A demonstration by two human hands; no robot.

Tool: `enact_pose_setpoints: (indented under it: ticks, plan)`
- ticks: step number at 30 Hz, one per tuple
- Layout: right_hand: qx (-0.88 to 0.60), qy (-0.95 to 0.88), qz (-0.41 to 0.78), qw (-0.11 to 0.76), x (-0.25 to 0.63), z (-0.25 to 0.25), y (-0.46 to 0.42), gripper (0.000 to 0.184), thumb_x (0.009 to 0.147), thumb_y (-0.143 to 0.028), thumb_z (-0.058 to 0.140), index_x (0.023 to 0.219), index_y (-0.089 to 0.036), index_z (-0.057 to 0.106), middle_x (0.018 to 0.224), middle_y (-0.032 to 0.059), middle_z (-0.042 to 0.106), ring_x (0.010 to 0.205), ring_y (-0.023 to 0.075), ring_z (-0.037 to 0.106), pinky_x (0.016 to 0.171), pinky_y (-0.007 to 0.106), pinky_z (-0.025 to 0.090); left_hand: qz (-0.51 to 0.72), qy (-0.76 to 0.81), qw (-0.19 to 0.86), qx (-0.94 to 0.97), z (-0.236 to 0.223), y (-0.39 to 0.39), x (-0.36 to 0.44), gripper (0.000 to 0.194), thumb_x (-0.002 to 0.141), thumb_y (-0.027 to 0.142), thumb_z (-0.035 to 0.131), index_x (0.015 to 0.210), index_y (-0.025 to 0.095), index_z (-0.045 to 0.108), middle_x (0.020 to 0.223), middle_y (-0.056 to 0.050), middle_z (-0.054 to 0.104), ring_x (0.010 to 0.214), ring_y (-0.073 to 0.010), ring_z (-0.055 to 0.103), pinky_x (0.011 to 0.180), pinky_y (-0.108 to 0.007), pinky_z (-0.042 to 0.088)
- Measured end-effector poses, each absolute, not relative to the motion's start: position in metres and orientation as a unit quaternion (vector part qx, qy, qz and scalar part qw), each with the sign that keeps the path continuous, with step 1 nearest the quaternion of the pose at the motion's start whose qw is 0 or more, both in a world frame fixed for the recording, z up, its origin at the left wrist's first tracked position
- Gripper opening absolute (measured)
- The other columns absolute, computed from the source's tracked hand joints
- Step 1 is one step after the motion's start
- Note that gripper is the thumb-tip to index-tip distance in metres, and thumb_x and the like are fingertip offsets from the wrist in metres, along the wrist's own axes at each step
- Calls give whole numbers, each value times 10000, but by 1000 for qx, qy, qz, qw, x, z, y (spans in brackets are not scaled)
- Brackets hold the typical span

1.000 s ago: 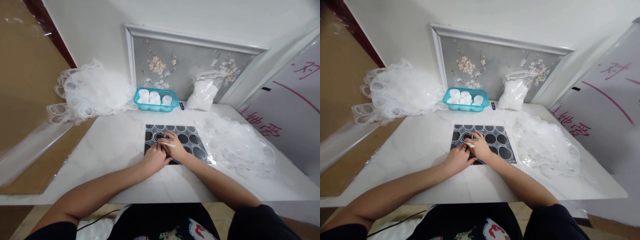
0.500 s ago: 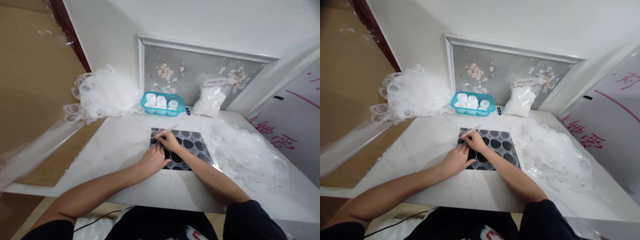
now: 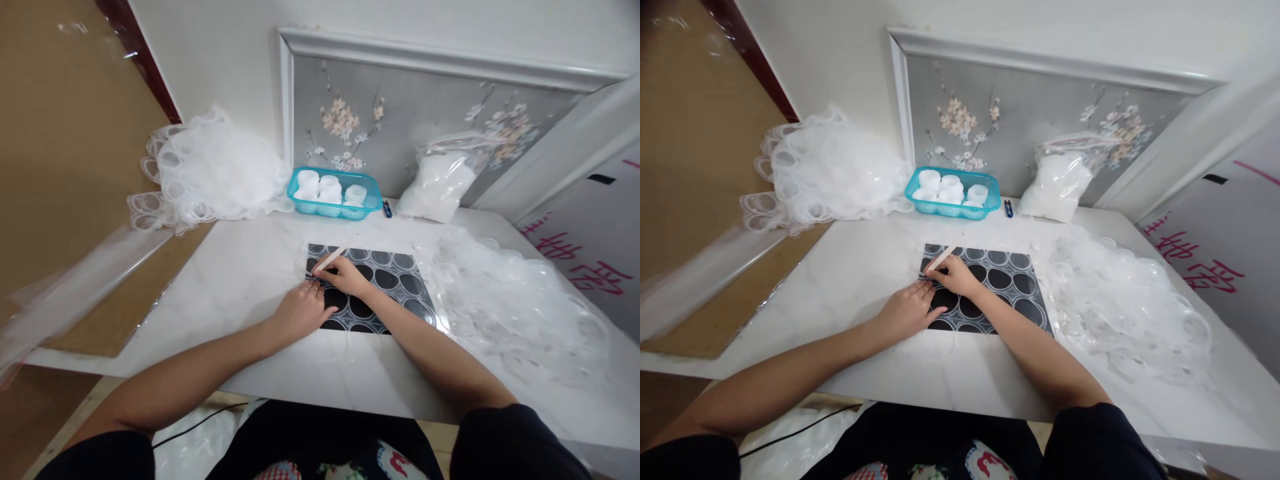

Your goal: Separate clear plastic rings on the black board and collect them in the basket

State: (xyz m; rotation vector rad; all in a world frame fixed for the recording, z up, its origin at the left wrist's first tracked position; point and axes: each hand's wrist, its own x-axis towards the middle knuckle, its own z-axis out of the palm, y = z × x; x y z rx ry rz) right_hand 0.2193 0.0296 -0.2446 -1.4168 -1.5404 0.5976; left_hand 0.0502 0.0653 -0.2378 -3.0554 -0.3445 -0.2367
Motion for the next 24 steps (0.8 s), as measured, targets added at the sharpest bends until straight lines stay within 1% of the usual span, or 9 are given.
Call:
enact_pose_setpoints:
  ticks: [4, 6, 9, 12, 14, 16, 17, 20, 24]
  plan:
    - [-577, -650, 205, 449, 220, -244, 29, 146, 873, -272, 586, 839, -179, 694, 880, 60, 707, 854, 183, 649, 811, 330, 511, -61, -116, 30, -991, -234, 65, 50, 497, 928, 442, 506, 1102, -6, 632, 1126, -241, 652, 1099, -307, 614, 962, -385, 463]
    - [-588, -672, 153, 424, 218, -247, 24, 147, 888, -253, 568, 860, -186, 696, 911, 64, 716, 945, 213, 631, 866, 375, 487, -61, -118, 16, -991, -232, 65, 50, 477, 924, 431, 519, 1109, 6, 631, 1131, -238, 650, 1102, -306, 613, 958, -390, 466]
    - [-599, -716, 56, 355, 209, -251, 16, 180, 899, -189, 524, 917, -207, 702, 942, 55, 730, 1139, 267, 542, 987, 471, 382, -58, -125, -32, -990, -228, 67, 50, 450, 903, 398, 564, 1118, 8, 627, 1119, -235, 653, 1097, -308, 613, 946, -390, 477]
    - [-601, -736, 35, 309, 206, -247, 20, 207, 845, -126, 550, 943, -223, 705, 941, 54, 731, 1196, 268, 495, 1074, 495, 270, -62, -133, -61, -987, -226, 66, 50, 429, 880, 390, 596, 1078, 13, 645, 1048, -232, 673, 1067, -321, 623, 918, -401, 493]
    - [-652, -661, 64, 366, 215, -234, 36, 180, 771, -92, 601, 845, -212, 712, 897, 69, 729, 1180, 263, 505, 1097, 466, 243, -70, -132, -65, -987, -227, 65, 49, 416, 877, 376, 601, 1060, 6, 651, 1053, -245, 668, 1071, -329, 621, 923, -414, 491]
    - [-718, -495, 85, 482, 234, -211, 56, 121, 738, -100, 611, 740, -185, 697, 850, 93, 722, 1147, 269, 527, 1066, 439, 284, -79, -126, -69, -986, -227, 66, 47, 393, 873, 352, 609, 1056, 8, 656, 1102, -250, 653, 1088, -333, 614, 939, -428, 483]
    - [-732, -434, 75, 520, 245, -198, 65, 119, 779, -149, 577, 755, -167, 692, 870, 114, 719, 1132, 281, 536, 1024, 449, 322, -84, -122, -72, -986, -227, 68, 45, 371, 869, 342, 615, 1048, 20, 663, 1114, -239, 653, 1085, -329, 617, 936, -430, 485]
    - [-730, -332, 65, 593, 268, -160, 72, 331, 889, -313, 413, 840, -118, 676, 917, 159, 715, 994, 280, 609, 825, 409, 444, -106, -108, -91, -984, -221, 80, 42, 273, 866, 336, 623, 975, 98, 702, 1017, -144, 710, 979, -270, 669, 861, -370, 529]
    - [-694, -316, 115, 637, 258, -137, 31, 359, 821, -461, 513, 838, -137, 664, 905, 133, 730, 803, 239, 657, 589, 303, 441, -210, -114, -159, -958, -185, 90, 45, 241, 925, 336, 533, 980, 183, 711, 964, -55, 727, 886, -173, 682, 816, -283, 533]
